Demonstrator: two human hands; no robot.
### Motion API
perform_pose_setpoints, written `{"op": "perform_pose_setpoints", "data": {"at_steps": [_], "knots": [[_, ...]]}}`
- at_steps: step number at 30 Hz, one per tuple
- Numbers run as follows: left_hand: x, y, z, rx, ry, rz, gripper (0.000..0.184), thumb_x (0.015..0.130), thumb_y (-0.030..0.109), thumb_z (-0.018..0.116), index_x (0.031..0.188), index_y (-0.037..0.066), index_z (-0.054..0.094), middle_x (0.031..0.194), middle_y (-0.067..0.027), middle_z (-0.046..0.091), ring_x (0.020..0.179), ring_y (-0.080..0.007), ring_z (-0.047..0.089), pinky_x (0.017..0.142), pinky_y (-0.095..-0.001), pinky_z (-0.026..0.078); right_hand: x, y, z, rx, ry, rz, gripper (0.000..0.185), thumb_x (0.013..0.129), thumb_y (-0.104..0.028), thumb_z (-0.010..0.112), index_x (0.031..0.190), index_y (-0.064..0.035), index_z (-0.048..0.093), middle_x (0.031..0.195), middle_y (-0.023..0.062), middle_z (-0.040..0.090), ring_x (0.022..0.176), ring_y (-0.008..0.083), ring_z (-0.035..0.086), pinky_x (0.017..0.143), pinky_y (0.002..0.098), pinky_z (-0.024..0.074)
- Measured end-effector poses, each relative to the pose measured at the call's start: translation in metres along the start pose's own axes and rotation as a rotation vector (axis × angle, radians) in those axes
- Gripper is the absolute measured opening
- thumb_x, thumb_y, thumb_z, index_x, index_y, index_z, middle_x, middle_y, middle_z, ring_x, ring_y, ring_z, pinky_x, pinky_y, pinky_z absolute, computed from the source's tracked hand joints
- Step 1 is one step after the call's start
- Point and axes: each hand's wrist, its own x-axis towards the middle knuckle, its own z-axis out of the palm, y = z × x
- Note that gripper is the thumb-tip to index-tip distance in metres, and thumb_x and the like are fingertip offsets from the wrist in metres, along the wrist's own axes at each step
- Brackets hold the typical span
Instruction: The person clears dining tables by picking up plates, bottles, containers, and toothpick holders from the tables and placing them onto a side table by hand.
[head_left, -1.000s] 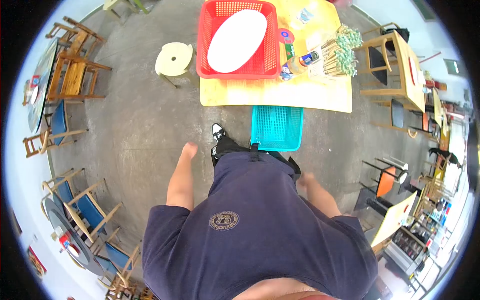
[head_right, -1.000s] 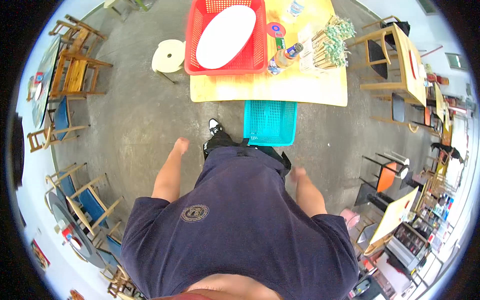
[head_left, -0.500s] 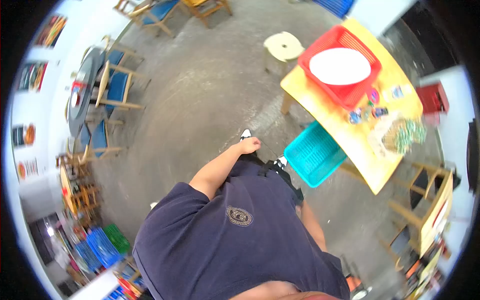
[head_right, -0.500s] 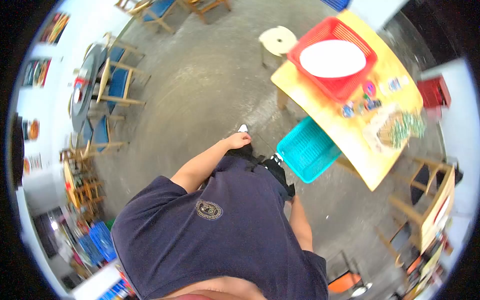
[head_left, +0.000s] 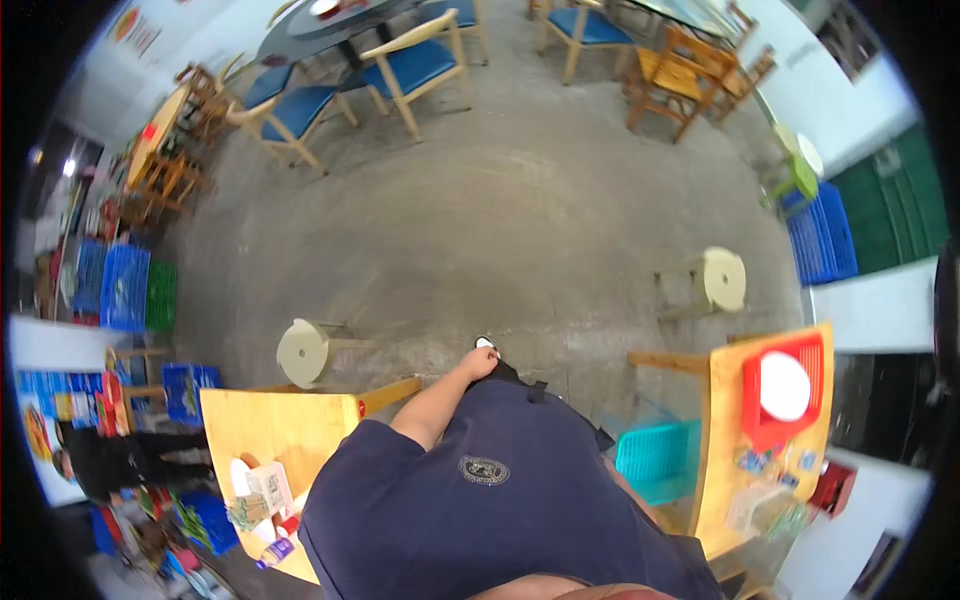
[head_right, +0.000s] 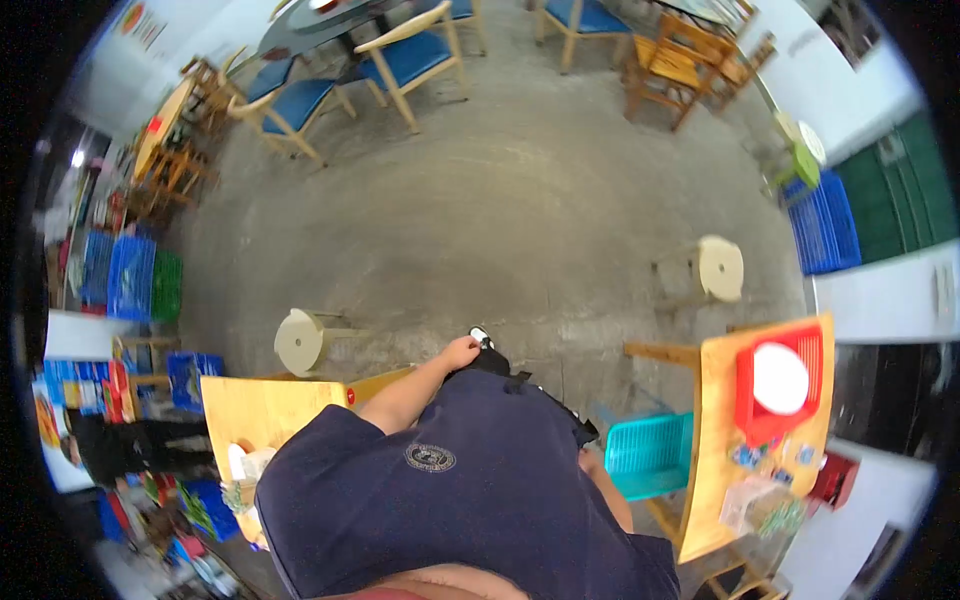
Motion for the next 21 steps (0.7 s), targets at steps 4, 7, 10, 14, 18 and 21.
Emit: {"op": "perform_pose_setpoints", "data": {"at_steps": [4, 7, 10, 14, 18, 21], "knots": [[-0.007, -0.091, -0.052, -0.018, 0.028, -0.240, 0.030, 0.075, 0.024, 0.055, 0.094, 0.004, 0.065, 0.097, -0.0187, 0.065, 0.093, -0.0317, 0.061, 0.081, -0.0389, 0.048, 0.016, -0.097, 0.021, -0.285, -0.017, -0.102, 0.035, 0.084, -0.021, 0.054, 0.114, -0.0029, 0.057, 0.102, 0.0126, 0.064, 0.091, 0.0277, 0.060, 0.075, 0.0399, 0.0489], [-0.021, -0.151, -0.101, -0.039, 0.016, -0.416, 0.030, 0.077, 0.024, 0.053, 0.094, 0.002, 0.064, 0.098, -0.0203, 0.064, 0.093, -0.0324, 0.061, 0.080, -0.0403, 0.048, 0.031, -0.167, 0.050, -0.510, -0.037, -0.195, 0.035, 0.084, -0.020, 0.054, 0.115, -0.0026, 0.057, 0.103, 0.0129, 0.064, 0.092, 0.0279, 0.060, 0.075, 0.0401, 0.0489], [-0.056, -0.183, -0.123, -0.251, 0.281, -0.480, 0.030, 0.078, 0.024, 0.051, 0.093, 0.002, 0.064, 0.098, -0.0209, 0.064, 0.094, -0.0338, 0.061, 0.080, -0.0415, 0.048, 0.051, -0.233, 0.084, -0.755, -0.076, -0.303, 0.036, 0.084, -0.020, 0.054, 0.115, -0.0022, 0.057, 0.104, 0.0131, 0.064, 0.093, 0.0281, 0.061, 0.076, 0.0404, 0.0490], [-0.077, -0.199, -0.120, -0.331, 0.498, -0.486, 0.030, 0.079, 0.024, 0.049, 0.091, 0.002, 0.065, 0.097, -0.0218, 0.064, 0.094, -0.0365, 0.061, 0.082, -0.0434, 0.048, 0.074, -0.308, 0.145, -0.992, -0.132, -0.449, 0.037, 0.084, -0.020, 0.054, 0.116, -0.0018, 0.057, 0.105, 0.0134, 0.064, 0.094, 0.0284, 0.061, 0.077, 0.0406, 0.0491], [-0.074, -0.170, -0.120, -0.331, 0.151, -0.332, 0.030, 0.079, 0.023, 0.050, 0.092, 0.000, 0.064, 0.091, -0.0216, 0.064, 0.091, -0.0363, 0.062, 0.079, -0.0443, 0.048, 0.088, -0.379, 0.216, -1.090, -0.171, -0.549, 0.038, 0.084, -0.020, 0.054, 0.117, -0.0013, 0.056, 0.106, 0.0138, 0.064, 0.096, 0.0287, 0.061, 0.078, 0.0409, 0.0492], [-0.032, -0.208, -0.104, -0.371, 0.264, -0.278, 0.030, 0.077, 0.024, 0.052, 0.091, 0.000, 0.064, 0.093, -0.0196, 0.065, 0.092, -0.0324, 0.062, 0.079, -0.0411, 0.048, 0.109, -0.420, 0.263, -1.104, -0.222, -0.572, 0.039, 0.084, -0.019, 0.054, 0.118, -0.0009, 0.056, 0.107, 0.0140, 0.064, 0.097, 0.0289, 0.061, 0.078, 0.0411, 0.0493]]}}
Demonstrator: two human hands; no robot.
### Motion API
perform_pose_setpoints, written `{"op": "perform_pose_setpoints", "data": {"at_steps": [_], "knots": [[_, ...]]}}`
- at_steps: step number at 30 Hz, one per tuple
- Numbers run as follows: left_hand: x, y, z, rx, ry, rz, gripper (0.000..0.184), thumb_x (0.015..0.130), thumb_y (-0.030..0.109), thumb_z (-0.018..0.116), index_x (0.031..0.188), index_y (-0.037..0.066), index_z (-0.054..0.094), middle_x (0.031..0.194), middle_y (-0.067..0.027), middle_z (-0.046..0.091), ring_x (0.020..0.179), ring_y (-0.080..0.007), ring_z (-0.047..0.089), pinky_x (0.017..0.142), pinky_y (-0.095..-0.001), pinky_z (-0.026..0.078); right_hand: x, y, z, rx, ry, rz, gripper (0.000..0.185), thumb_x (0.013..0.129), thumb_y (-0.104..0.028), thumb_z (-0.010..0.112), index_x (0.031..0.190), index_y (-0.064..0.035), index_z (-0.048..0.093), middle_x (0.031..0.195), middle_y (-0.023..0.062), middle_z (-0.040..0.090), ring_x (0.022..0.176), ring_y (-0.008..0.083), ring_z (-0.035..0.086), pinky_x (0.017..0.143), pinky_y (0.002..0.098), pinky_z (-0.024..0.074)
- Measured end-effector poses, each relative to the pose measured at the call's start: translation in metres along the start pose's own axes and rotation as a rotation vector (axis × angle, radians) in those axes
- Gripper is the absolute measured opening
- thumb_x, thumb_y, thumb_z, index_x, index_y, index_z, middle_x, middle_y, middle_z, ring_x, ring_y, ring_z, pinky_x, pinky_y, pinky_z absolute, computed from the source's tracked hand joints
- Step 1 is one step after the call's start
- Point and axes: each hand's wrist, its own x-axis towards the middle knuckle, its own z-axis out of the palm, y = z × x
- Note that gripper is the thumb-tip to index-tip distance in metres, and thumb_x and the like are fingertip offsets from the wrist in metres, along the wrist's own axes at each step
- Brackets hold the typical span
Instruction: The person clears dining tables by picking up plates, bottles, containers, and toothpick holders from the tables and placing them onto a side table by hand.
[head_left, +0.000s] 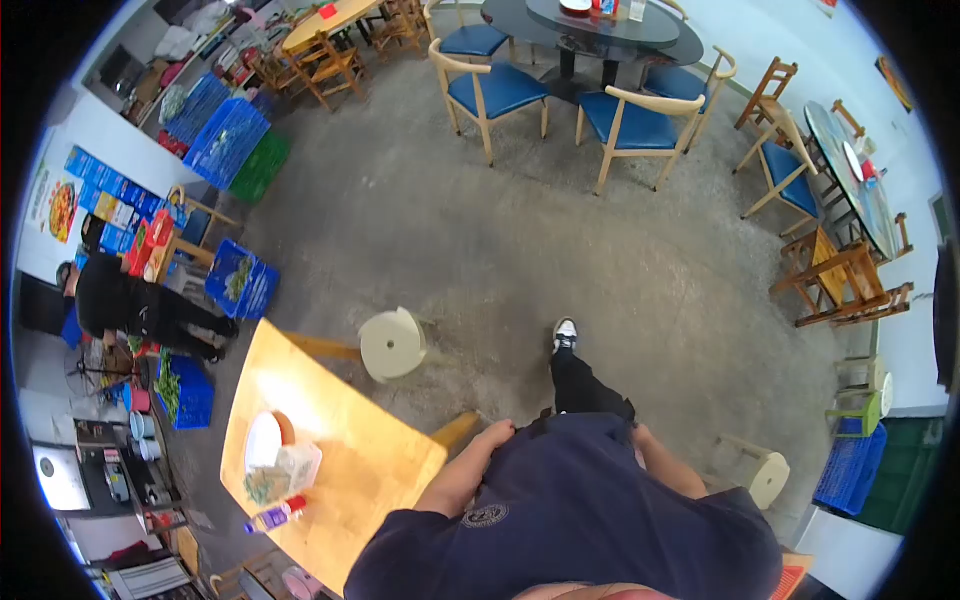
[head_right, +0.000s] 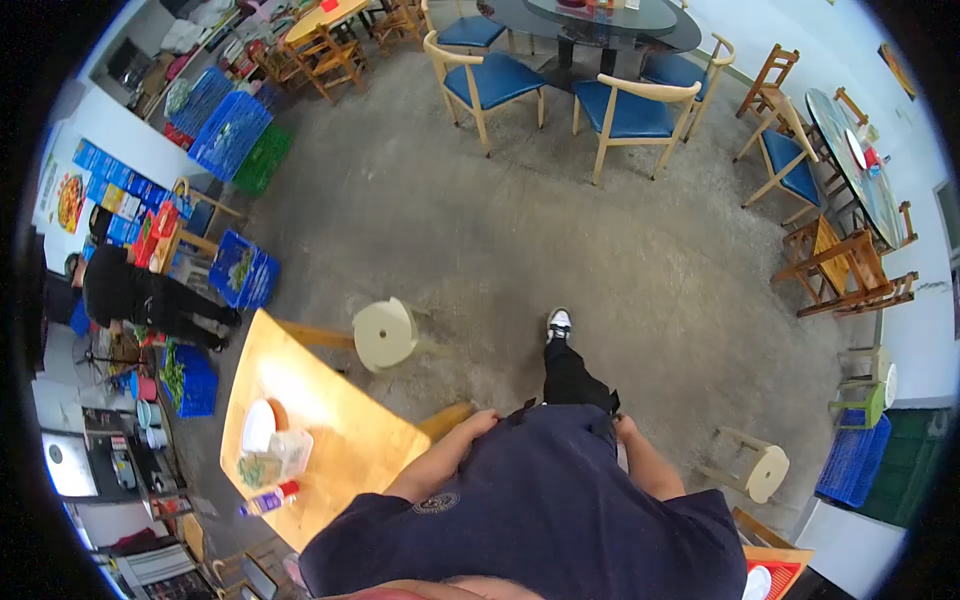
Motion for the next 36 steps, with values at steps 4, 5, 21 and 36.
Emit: {"op": "perform_pose_setpoints", "data": {"at_steps": [4, 5, 21, 36], "knots": [[0.061, 0.022, -0.098, -0.100, -0.176, -0.188, 0.032, 0.077, 0.024, 0.053, 0.095, 0.000, 0.063, 0.101, -0.0190, 0.064, 0.097, -0.0299, 0.061, 0.081, -0.0391, 0.047, 0.050, -0.059, -0.016, 0.073, -0.093, -0.008, 0.038, 0.084, -0.020, 0.054, 0.117, -0.0014, 0.057, 0.102, 0.0170, 0.065, 0.091, 0.0299, 0.063, 0.075, 0.0388, 0.0497], [0.074, 0.027, -0.130, -0.127, -0.218, -0.273, 0.032, 0.077, 0.024, 0.053, 0.096, 0.000, 0.063, 0.103, -0.0190, 0.063, 0.098, -0.0297, 0.060, 0.081, -0.0389, 0.046, 0.036, -0.092, -0.034, 0.067, -0.130, 0.022, 0.036, 0.084, -0.021, 0.054, 0.115, -0.0022, 0.058, 0.101, 0.0170, 0.065, 0.091, 0.0295, 0.063, 0.074, 0.0387, 0.0498], [0.181, -0.057, -0.358, -0.555, 0.529, -0.446, 0.025, 0.085, 0.027, 0.051, 0.092, 0.005, 0.062, 0.072, -0.0046, 0.057, 0.063, -0.0157, 0.054, 0.053, -0.0302, 0.045, 0.288, -0.522, -0.194, 0.002, -0.026, -0.252, 0.023, 0.080, -0.019, 0.053, 0.095, -0.0053, 0.063, 0.078, 0.0093, 0.064, 0.066, 0.0204, 0.061, 0.060, 0.0355, 0.0497], [0.308, -0.211, -0.635, -0.098, 0.274, -0.400, 0.030, 0.081, 0.026, 0.048, 0.081, 0.002, 0.065, 0.085, -0.0198, 0.066, 0.084, -0.0354, 0.063, 0.074, -0.0463, 0.049, 0.364, -0.836, -0.140, -0.178, -0.243, -0.185, 0.026, 0.080, -0.020, 0.059, 0.105, -0.0097, 0.062, 0.092, 0.0077, 0.061, 0.077, 0.0210, 0.061, 0.060, 0.0388, 0.0511]]}}
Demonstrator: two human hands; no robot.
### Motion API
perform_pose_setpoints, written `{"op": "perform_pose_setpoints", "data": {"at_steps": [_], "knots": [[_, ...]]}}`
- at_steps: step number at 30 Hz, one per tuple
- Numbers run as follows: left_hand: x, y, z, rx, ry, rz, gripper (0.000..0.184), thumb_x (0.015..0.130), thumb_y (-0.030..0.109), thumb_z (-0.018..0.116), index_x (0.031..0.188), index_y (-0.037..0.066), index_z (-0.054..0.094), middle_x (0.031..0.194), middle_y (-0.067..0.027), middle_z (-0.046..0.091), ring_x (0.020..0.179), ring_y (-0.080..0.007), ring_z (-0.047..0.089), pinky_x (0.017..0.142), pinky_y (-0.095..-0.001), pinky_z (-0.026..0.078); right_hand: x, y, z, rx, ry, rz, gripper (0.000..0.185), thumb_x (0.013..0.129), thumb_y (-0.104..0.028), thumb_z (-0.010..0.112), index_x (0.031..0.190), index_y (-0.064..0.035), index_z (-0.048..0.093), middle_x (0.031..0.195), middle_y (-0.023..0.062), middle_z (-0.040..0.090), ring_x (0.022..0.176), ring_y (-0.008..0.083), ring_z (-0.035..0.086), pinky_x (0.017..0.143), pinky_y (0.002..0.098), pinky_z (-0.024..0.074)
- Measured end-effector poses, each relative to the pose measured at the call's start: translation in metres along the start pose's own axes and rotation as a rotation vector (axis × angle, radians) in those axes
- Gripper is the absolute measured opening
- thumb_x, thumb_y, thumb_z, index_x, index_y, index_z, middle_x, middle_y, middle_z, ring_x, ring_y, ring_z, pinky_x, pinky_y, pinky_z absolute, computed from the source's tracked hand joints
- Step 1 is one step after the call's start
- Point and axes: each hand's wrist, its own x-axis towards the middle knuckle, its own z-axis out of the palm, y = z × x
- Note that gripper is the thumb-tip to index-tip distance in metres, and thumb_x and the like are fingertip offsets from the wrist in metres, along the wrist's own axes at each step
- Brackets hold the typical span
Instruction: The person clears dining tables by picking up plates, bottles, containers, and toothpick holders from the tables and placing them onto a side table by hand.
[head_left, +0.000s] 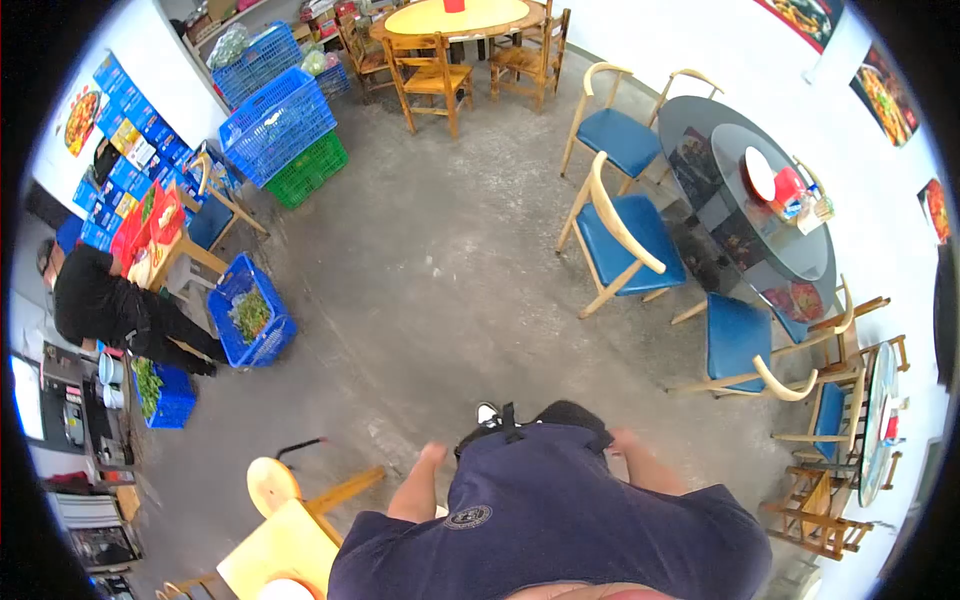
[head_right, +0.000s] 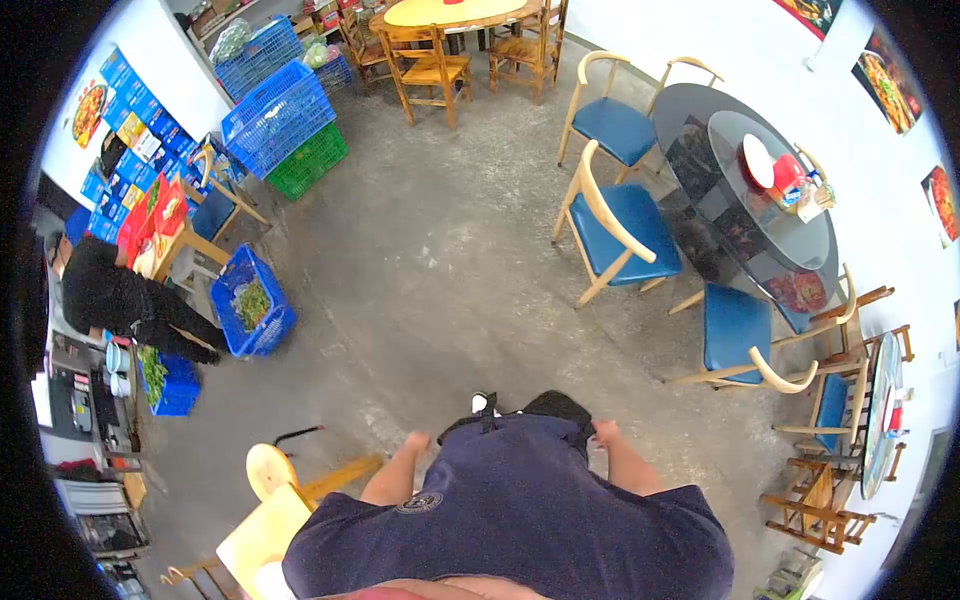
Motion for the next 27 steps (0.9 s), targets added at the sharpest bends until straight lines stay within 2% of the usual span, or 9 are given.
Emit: {"op": "perform_pose_setpoints", "data": {"at_steps": [3, 8, 15, 18, 19, 20, 21, 24, 27], "knots": [[0.089, 0.084, -0.137, -0.663, 0.103, -0.133, 0.018, 0.085, 0.025, 0.055, 0.085, 0.008, 0.061, 0.062, -0.0018, 0.053, 0.054, -0.0144, 0.050, 0.046, -0.0331, 0.040, 0.039, -0.064, 0.015, 0.596, 0.160, 0.219, 0.030, 0.079, -0.027, 0.060, 0.102, -0.0082, 0.062, 0.085, 0.0085, 0.060, 0.070, 0.0232, 0.059, 0.061, 0.0425, 0.0504], [0.151, 0.262, -0.325, -1.102, 0.093, 0.098, 0.032, 0.088, 0.029, 0.053, 0.114, 0.010, 0.053, 0.101, -0.0028, 0.061, 0.089, -0.0132, 0.058, 0.072, -0.0276, 0.045, 0.145, -0.090, 0.006, -0.033, -0.090, -0.046, 0.027, 0.081, -0.028, 0.055, 0.092, -0.0058, 0.067, 0.081, 0.0151, 0.062, 0.071, 0.0269, 0.059, 0.064, 0.0430, 0.0472], [0.335, 0.236, -0.410, -0.152, -0.041, 0.043, 0.033, 0.083, 0.030, 0.050, 0.099, 0.004, 0.061, 0.088, -0.0101, 0.063, 0.079, -0.0192, 0.060, 0.067, -0.0346, 0.047, 0.291, -0.188, -0.078, -0.394, -0.039, -0.332, 0.035, 0.082, -0.032, 0.054, 0.103, -0.0054, 0.064, 0.106, 0.0220, 0.061, 0.097, 0.0355, 0.059, 0.083, 0.0417, 0.0463], [0.354, 0.202, -0.422, -0.406, 0.008, -0.211, 0.029, 0.079, 0.030, 0.050, 0.087, 0.004, 0.060, 0.075, -0.0111, 0.060, 0.064, -0.0217, 0.057, 0.054, -0.0399, 0.045, 0.342, -0.313, -0.130, -0.501, 0.266, -0.462, 0.024, 0.083, -0.019, 0.051, 0.092, -0.0025, 0.066, 0.087, 0.0227, 0.065, 0.078, 0.0286, 0.064, 0.068, 0.0379, 0.0508], [0.326, 0.227, -0.448, -0.585, -0.042, -0.365, 0.025, 0.079, 0.028, 0.050, 0.082, 0.006, 0.059, 0.071, -0.0092, 0.059, 0.060, -0.0205, 0.055, 0.049, -0.0413, 0.043, 0.484, -0.270, -0.108, -0.515, 0.271, -0.431, 0.022, 0.081, -0.017, 0.051, 0.085, -0.0015, 0.065, 0.088, 0.0220, 0.065, 0.081, 0.0340, 0.064, 0.069, 0.0407, 0.0503], [0.330, 0.232, -0.456, -0.600, -0.031, -0.392, 0.024, 0.079, 0.029, 0.051, 0.081, 0.007, 0.059, 0.069, -0.0081, 0.057, 0.058, -0.0196, 0.053, 0.048, -0.0406, 0.042, 0.464, -0.336, -0.147, 0.405, 0.165, -0.087, 0.019, 0.079, -0.016, 0.052, 0.082, -0.0021, 0.065, 0.083, 0.0201, 0.065, 0.078, 0.0354, 0.063, 0.069, 0.0428, 0.0486], [0.335, 0.217, -0.456, -0.618, -0.019, -0.420, 0.023, 0.079, 0.030, 0.053, 0.079, 0.008, 0.058, 0.066, -0.0071, 0.055, 0.056, -0.0186, 0.052, 0.046, -0.0399, 0.041, 0.494, -0.362, -0.170, 0.024, 0.268, -0.521, 0.028, 0.089, -0.024, 0.046, 0.086, -0.0010, 0.062, 0.076, 0.0086, 0.060, 0.068, 0.0234, 0.058, 0.064, 0.0381, 0.0475], [0.355, 0.202, -0.455, -0.464, -0.067, -0.326, 0.026, 0.080, 0.031, 0.054, 0.088, 0.007, 0.060, 0.077, -0.0098, 0.059, 0.066, -0.0205, 0.056, 0.053, -0.0387, 0.044, 0.469, -0.534, -0.243, 0.724, -0.058, -0.354, 0.017, 0.089, -0.019, 0.047, 0.079, -0.0086, 0.057, 0.064, 0.0039, 0.055, 0.058, 0.0164, 0.056, 0.050, 0.0299, 0.0435], [0.332, 0.236, -0.488, -0.115, -0.214, -0.066, 0.038, 0.080, 0.031, 0.052, 0.103, 0.004, 0.065, 0.102, -0.0169, 0.065, 0.094, -0.0296, 0.063, 0.074, -0.0407, 0.051, 0.478, -0.632, -0.273, 0.742, -0.007, -0.309, 0.017, 0.089, -0.022, 0.054, 0.092, -0.0060, 0.058, 0.067, 0.0033, 0.057, 0.059, 0.0142, 0.056, 0.051, 0.0297, 0.0451]]}}
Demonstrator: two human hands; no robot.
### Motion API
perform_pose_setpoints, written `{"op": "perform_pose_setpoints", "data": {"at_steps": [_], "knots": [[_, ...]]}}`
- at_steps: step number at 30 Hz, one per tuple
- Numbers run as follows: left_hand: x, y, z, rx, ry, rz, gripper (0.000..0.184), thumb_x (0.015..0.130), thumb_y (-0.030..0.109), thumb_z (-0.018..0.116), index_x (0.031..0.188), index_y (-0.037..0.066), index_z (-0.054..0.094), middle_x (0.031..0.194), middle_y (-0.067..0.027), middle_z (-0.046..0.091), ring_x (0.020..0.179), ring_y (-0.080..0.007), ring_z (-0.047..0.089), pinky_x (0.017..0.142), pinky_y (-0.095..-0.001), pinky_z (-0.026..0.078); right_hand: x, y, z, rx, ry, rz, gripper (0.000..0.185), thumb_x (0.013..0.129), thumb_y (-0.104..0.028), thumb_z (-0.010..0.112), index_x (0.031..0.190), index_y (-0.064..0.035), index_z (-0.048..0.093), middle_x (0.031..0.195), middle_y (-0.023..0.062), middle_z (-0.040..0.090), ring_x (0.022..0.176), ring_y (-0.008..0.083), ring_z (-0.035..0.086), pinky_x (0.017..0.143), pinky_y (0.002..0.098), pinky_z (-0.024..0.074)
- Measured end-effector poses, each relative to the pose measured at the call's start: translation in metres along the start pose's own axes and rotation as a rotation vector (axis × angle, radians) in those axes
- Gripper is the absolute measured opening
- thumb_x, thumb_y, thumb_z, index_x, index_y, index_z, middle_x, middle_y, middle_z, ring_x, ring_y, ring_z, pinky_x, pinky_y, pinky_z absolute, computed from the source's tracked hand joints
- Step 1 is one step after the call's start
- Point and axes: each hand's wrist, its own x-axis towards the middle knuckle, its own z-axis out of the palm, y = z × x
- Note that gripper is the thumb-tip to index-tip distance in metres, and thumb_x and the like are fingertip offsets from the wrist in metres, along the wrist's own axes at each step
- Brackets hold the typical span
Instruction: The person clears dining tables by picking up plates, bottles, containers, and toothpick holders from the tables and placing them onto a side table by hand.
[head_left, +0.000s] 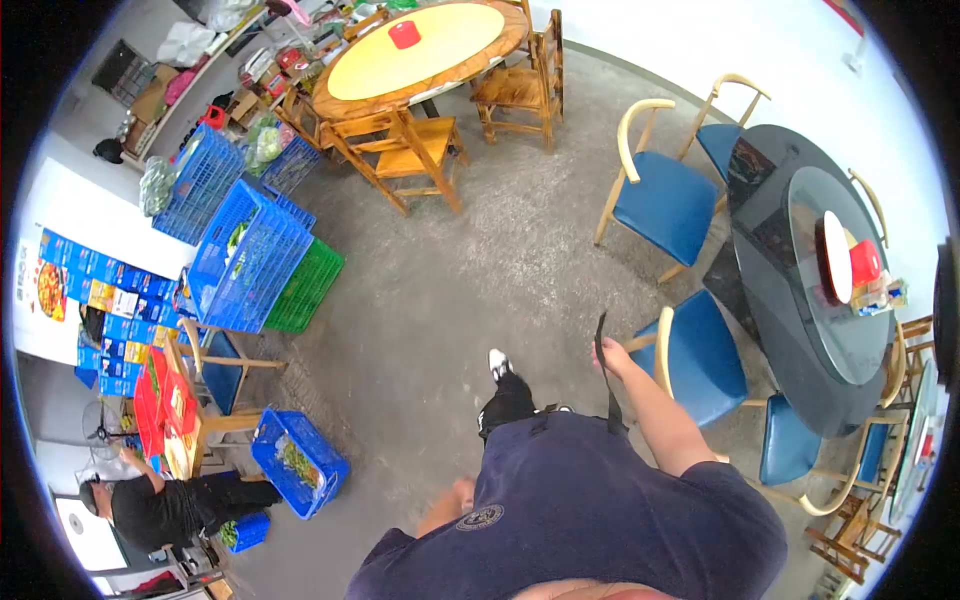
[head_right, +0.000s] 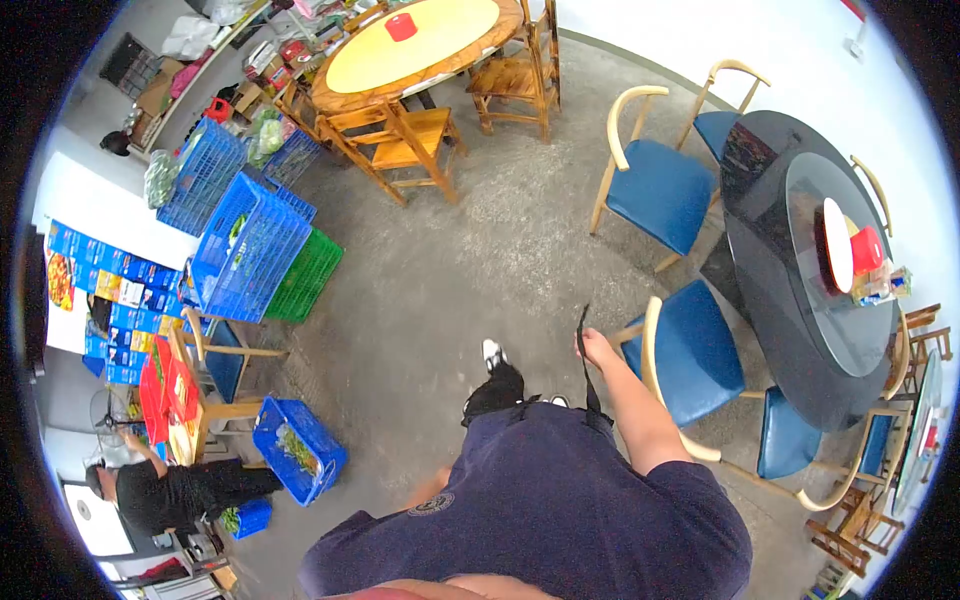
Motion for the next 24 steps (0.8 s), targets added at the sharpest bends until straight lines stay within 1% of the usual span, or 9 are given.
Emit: {"op": "perform_pose_setpoints", "data": {"at_steps": [6, 10, 14, 16, 17, 18, 20, 23, 24], "knots": [[0.103, 0.026, -0.104, 0.183, -0.180, 0.074, 0.039, 0.081, 0.032, 0.051, 0.104, 0.003, 0.064, 0.101, -0.0198, 0.064, 0.097, -0.0313, 0.062, 0.078, -0.0424, 0.049, 0.101, -0.032, -0.016, -0.650, 0.192, -0.019, 0.019, 0.083, -0.022, 0.055, 0.089, -0.0051, 0.061, 0.070, 0.0079, 0.059, 0.057, 0.0179, 0.056, 0.050, 0.0301, 0.0455], [0.236, 0.072, -0.239, 0.310, -0.208, 0.039, 0.040, 0.082, 0.033, 0.051, 0.104, 0.002, 0.063, 0.101, -0.0217, 0.064, 0.099, -0.0324, 0.060, 0.081, -0.0436, 0.047, 0.108, -0.062, -0.038, -0.231, 0.270, 0.493, 0.015, 0.078, -0.019, 0.055, 0.082, -0.0056, 0.061, 0.067, 0.0078, 0.060, 0.061, 0.0237, 0.059, 0.051, 0.0388, 0.0475], [0.400, 0.205, -0.415, 0.399, 0.039, 0.068, 0.041, 0.082, 0.034, 0.050, 0.105, 0.001, 0.062, 0.100, -0.0236, 0.063, 0.101, -0.0335, 0.059, 0.084, -0.0448, 0.046, 0.122, -0.079, -0.025, -0.442, 0.305, 0.288, 0.015, 0.080, -0.020, 0.052, 0.086, -0.0076, 0.058, 0.066, 0.0069, 0.057, 0.061, 0.0225, 0.057, 0.050, 0.0397, 0.0458], [0.467, 0.289, -0.492, 0.109, 0.703, 0.465, 0.041, 0.087, 0.036, 0.046, 0.091, -0.001, 0.063, 0.086, -0.0196, 0.065, 0.080, -0.0326, 0.063, 0.071, -0.0449, 0.048, 0.138, -0.096, -0.011, -0.253, 0.337, 0.365, 0.020, 0.084, -0.027, 0.049, 0.092, -0.0101, 0.056, 0.071, 0.0037, 0.057, 0.062, 0.0193, 0.055, 0.050, 0.0391, 0.0437], [0.472, 0.356, -0.549, -0.072, 0.389, 0.281, 0.039, 0.088, 0.033, 0.047, 0.100, 0.000, 0.061, 0.102, -0.0228, 0.062, 0.101, -0.0366, 0.058, 0.086, -0.0443, 0.045, 0.146, -0.113, 0.000, -0.090, 0.369, 0.462, 0.022, 0.086, -0.030, 0.049, 0.092, -0.0109, 0.057, 0.073, 0.0022, 0.057, 0.063, 0.0184, 0.054, 0.052, 0.0403, 0.0440], [0.485, 0.403, -0.578, -0.251, 0.510, 0.416, 0.035, 0.088, 0.033, 0.049, 0.096, 0.001, 0.062, 0.092, -0.0164, 0.065, 0.085, -0.0284, 0.062, 0.075, -0.0391, 0.048, 0.152, -0.124, 0.008, -0.020, 0.385, 0.504, 0.022, 0.086, -0.030, 0.048, 0.092, -0.0102, 0.057, 0.074, 0.0032, 0.057, 0.064, 0.0194, 0.055, 0.053, 0.0405, 0.0442], [0.459, 0.508, -0.632, -0.660, 0.346, 0.489, 0.021, 0.090, 0.023, 0.051, 0.100, 0.007, 0.060, 0.082, -0.0015, 0.061, 0.070, -0.0083, 0.052, 0.062, -0.0250, 0.044, 0.171, -0.132, 0.018, -0.034, 0.370, 0.541, 0.024, 0.087, -0.029, 0.047, 0.093, -0.0089, 0.058, 0.077, 0.0051, 0.058, 0.066, 0.0214, 0.055, 0.056, 0.0410, 0.0444], [0.476, 0.595, -0.666, -0.825, 0.267, 0.535, 0.020, 0.088, 0.022, 0.053, 0.102, 0.007, 0.057, 0.082, -0.0016, 0.061, 0.072, -0.0122, 0.056, 0.062, -0.0254, 0.045, 0.215, -0.139, 0.005, -0.284, 0.249, 0.547, 0.026, 0.087, -0.029, 0.046, 0.093, -0.0069, 0.059, 0.080, 0.0081, 0.059, 0.070, 0.0243, 0.056, 0.059, 0.0417, 0.0448], [0.492, 0.611, -0.670, -0.981, 0.100, 0.401, 0.020, 0.088, 0.024, 0.054, 0.102, 0.010, 0.057, 0.084, -0.0033, 0.061, 0.076, -0.0159, 0.059, 0.063, -0.0285, 0.047, 0.234, -0.144, -0.004, -0.381, 0.205, 0.534, 0.026, 0.088, -0.028, 0.045, 0.093, -0.0063, 0.059, 0.082, 0.0091, 0.060, 0.071, 0.0253, 0.056, 0.061, 0.0420, 0.0449]]}}
